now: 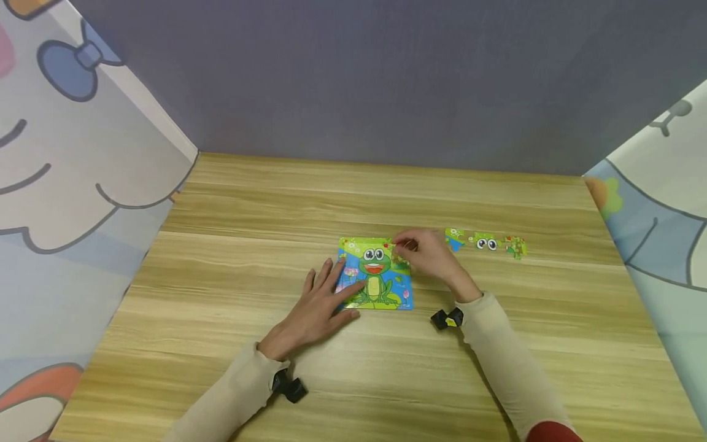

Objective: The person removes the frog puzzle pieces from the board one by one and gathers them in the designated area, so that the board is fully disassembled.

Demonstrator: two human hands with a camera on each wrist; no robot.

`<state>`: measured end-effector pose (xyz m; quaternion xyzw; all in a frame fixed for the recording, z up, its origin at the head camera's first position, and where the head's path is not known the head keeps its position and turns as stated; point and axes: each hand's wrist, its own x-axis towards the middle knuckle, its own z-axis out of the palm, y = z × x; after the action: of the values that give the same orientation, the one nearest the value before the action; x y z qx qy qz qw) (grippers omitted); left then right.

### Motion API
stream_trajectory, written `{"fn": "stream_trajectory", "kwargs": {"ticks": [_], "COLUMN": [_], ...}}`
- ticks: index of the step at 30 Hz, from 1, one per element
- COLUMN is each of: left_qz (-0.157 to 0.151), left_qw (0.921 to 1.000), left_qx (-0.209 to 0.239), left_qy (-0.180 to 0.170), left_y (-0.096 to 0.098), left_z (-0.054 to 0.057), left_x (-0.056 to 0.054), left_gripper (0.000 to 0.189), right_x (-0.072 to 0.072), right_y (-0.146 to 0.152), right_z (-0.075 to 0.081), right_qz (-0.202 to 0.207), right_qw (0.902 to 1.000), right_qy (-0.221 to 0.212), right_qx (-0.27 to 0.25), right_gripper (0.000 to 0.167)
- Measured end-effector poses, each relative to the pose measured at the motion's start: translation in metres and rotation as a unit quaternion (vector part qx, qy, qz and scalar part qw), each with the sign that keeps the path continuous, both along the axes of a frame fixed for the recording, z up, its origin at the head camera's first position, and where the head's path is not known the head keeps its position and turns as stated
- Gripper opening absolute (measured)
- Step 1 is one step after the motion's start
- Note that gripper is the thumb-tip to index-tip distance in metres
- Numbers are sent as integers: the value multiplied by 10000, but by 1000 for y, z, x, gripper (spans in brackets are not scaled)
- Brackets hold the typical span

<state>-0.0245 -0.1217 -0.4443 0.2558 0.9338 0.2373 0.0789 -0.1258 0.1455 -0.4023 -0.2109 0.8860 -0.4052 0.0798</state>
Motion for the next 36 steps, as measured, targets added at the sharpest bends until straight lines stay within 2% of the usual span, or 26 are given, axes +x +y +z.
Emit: {"fn": "stream_trajectory", "kwargs": {"ticks": [7, 16, 25, 36], "left_qz": [8, 11, -10, -7], "left_qw": [10000, 9999, 9999, 9997], "left_qx": [-32, -55, -98, -175], "left_qy": [-34, 96, 99, 164], "left_y": [-3, -7, -8, -7], "left_z": [0, -3, -5, -6], "left_x": [5, 11, 14, 16], "left_gripper": [55, 54, 55, 55], "right_x": [6, 9, 14, 22], "right_y": [-23, -46, -52, -56], "right_z": [-2, -10, -17, -23], "right_qz": [341, 638, 717, 771], "right_qw": [9994, 9978, 9968, 9933], "right_qy": [-49, -186, -306, -41], "right_qx": [-7, -6, 167, 864], "right_gripper": [21, 20, 26, 34]}}
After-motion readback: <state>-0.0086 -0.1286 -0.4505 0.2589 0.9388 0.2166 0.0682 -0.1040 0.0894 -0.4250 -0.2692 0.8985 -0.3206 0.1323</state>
